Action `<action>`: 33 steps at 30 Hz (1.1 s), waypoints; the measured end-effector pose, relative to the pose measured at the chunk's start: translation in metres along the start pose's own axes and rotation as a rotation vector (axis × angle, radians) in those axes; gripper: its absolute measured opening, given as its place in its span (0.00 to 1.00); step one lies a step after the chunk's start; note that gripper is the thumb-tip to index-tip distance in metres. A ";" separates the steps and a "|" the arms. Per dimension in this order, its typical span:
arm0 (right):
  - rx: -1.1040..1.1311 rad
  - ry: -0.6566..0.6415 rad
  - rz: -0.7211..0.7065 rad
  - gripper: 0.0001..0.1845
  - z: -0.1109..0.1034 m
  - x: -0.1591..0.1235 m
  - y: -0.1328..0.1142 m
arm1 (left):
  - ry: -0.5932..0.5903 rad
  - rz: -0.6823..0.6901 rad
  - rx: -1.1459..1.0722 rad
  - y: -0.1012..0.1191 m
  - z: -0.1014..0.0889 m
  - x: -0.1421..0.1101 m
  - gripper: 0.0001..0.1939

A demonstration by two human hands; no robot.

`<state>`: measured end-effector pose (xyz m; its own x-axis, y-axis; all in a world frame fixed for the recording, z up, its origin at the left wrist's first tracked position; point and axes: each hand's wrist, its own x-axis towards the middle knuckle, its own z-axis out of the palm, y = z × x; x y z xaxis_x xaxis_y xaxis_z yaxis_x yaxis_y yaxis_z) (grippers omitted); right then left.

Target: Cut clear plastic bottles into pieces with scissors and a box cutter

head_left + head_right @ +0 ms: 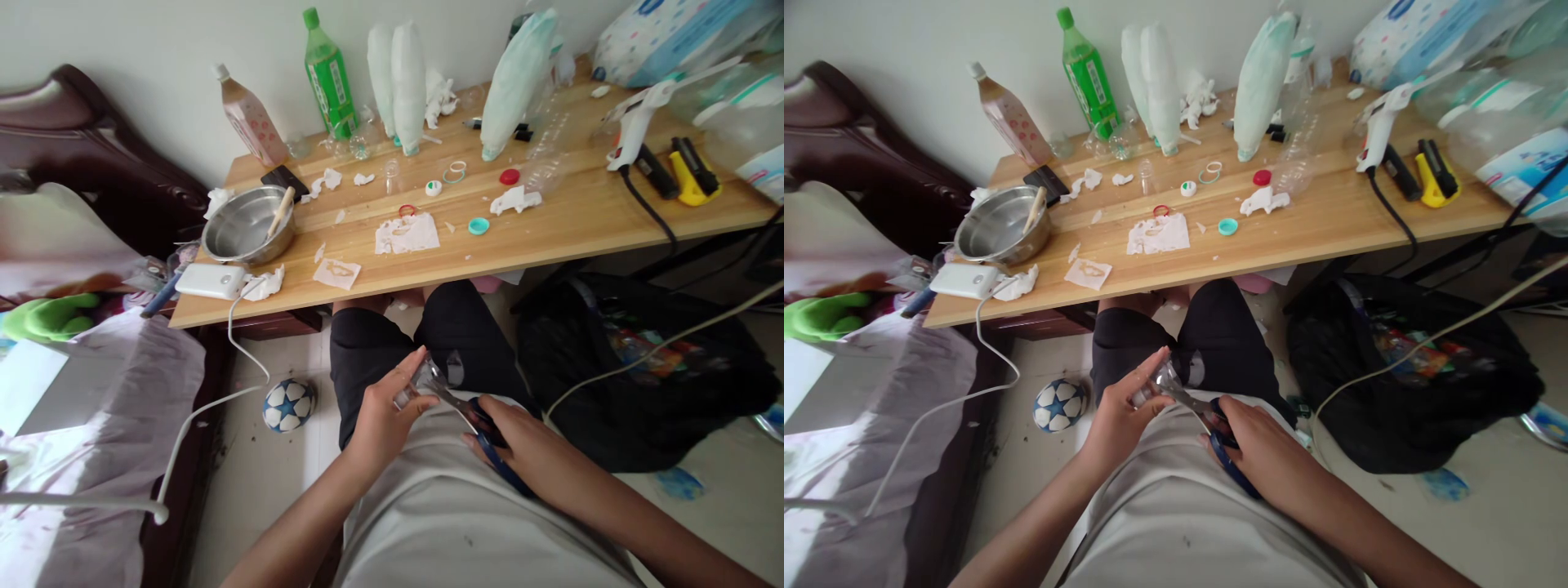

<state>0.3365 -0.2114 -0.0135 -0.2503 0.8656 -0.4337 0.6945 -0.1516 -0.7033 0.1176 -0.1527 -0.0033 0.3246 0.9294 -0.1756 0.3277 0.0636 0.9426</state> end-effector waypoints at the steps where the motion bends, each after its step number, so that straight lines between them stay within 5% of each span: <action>1: 0.005 0.005 0.000 0.12 0.000 0.000 0.000 | -0.002 0.003 0.006 0.001 0.000 0.000 0.30; 18: 0.021 -0.047 -0.015 0.03 0.005 0.001 0.009 | -0.017 0.147 0.101 0.000 0.003 -0.003 0.33; 33: 0.061 -0.031 -0.041 0.06 0.004 0.002 0.008 | 0.022 0.374 0.298 -0.008 0.005 -0.004 0.38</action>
<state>0.3391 -0.2128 -0.0222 -0.2993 0.8568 -0.4200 0.6411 -0.1455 -0.7536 0.1180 -0.1583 -0.0121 0.4512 0.8763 0.1687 0.4336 -0.3805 0.8169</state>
